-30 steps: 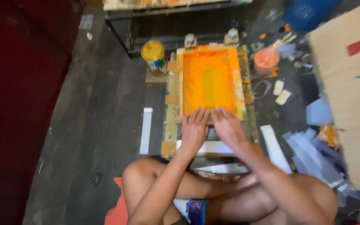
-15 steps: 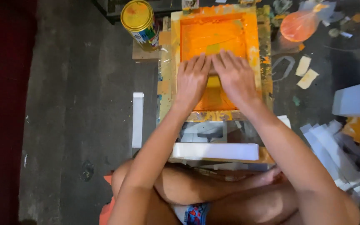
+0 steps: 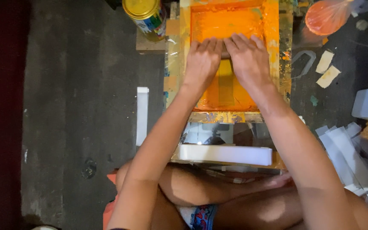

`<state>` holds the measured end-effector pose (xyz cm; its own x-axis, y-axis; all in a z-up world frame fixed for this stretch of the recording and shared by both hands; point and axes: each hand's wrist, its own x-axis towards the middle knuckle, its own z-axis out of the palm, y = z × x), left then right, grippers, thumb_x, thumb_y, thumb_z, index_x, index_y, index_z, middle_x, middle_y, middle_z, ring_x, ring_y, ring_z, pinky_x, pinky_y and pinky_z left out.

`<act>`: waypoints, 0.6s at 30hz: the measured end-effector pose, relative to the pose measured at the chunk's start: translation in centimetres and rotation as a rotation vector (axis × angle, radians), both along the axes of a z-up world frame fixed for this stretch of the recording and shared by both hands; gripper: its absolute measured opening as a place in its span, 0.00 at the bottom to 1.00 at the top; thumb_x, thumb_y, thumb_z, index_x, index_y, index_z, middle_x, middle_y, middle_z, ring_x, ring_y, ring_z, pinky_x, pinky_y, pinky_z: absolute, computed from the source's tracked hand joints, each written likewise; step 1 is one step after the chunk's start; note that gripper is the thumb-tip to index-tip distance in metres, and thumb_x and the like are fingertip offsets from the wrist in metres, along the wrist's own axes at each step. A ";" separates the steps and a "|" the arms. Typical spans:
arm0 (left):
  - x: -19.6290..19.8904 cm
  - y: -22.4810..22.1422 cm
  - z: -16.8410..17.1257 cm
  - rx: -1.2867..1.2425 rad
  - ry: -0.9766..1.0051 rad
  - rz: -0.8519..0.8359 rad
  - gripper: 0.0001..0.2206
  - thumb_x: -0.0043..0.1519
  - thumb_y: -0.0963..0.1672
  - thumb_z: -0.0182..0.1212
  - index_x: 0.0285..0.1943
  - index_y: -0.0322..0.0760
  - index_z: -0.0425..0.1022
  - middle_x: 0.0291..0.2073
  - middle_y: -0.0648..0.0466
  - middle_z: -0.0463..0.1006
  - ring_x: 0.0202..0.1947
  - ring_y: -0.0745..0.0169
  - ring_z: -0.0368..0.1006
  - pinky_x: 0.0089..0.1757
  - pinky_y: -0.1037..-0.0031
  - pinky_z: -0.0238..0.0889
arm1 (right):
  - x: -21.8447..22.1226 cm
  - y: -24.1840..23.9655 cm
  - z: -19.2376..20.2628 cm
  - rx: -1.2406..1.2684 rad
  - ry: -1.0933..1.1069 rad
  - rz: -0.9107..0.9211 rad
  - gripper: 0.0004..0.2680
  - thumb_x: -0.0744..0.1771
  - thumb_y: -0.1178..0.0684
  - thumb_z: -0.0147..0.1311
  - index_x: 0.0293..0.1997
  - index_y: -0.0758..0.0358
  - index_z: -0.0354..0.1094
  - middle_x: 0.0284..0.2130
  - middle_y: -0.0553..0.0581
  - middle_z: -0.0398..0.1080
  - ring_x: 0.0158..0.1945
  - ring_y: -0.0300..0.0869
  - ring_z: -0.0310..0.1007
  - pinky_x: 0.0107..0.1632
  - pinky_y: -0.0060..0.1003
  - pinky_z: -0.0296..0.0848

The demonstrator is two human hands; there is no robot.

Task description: Manually screen printing orange ink onto white strips using a screen frame.

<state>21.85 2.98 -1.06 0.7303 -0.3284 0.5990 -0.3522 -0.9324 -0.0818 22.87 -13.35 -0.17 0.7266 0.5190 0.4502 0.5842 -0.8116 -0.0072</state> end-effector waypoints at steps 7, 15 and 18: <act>-4.8 -0.3 -0.1 0.044 -0.013 -0.071 0.07 0.58 0.39 0.54 0.34 0.47 0.77 0.23 0.61 0.76 0.27 0.61 0.76 0.38 0.65 0.58 | -4.2 -2.1 0.1 -0.108 0.132 0.017 0.08 0.71 0.57 0.46 0.50 0.50 0.71 0.46 0.49 0.76 0.57 0.44 0.75 0.63 0.46 0.62; -10.4 -0.5 -1.4 0.128 0.204 -0.085 0.09 0.54 0.40 0.57 0.26 0.53 0.77 0.19 0.62 0.78 0.23 0.59 0.78 0.40 0.59 0.53 | -11.1 -3.0 3.2 -0.177 0.448 -0.050 0.06 0.66 0.54 0.52 0.42 0.50 0.75 0.35 0.52 0.79 0.48 0.52 0.80 0.51 0.51 0.77; -11.5 -0.7 -1.3 0.153 0.372 -0.057 0.06 0.51 0.41 0.60 0.24 0.51 0.78 0.18 0.60 0.79 0.24 0.54 0.79 0.41 0.61 0.50 | -13.3 -2.4 4.8 -0.156 0.599 -0.087 0.06 0.65 0.53 0.52 0.41 0.56 0.76 0.35 0.63 0.78 0.46 0.62 0.79 0.48 0.56 0.78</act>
<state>10.35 2.26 -2.31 0.8661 -0.4396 0.2380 -0.4347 -0.8974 -0.0756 9.60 -15.75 4.67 0.8718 0.4737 -0.1248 0.4474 -0.8737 -0.1908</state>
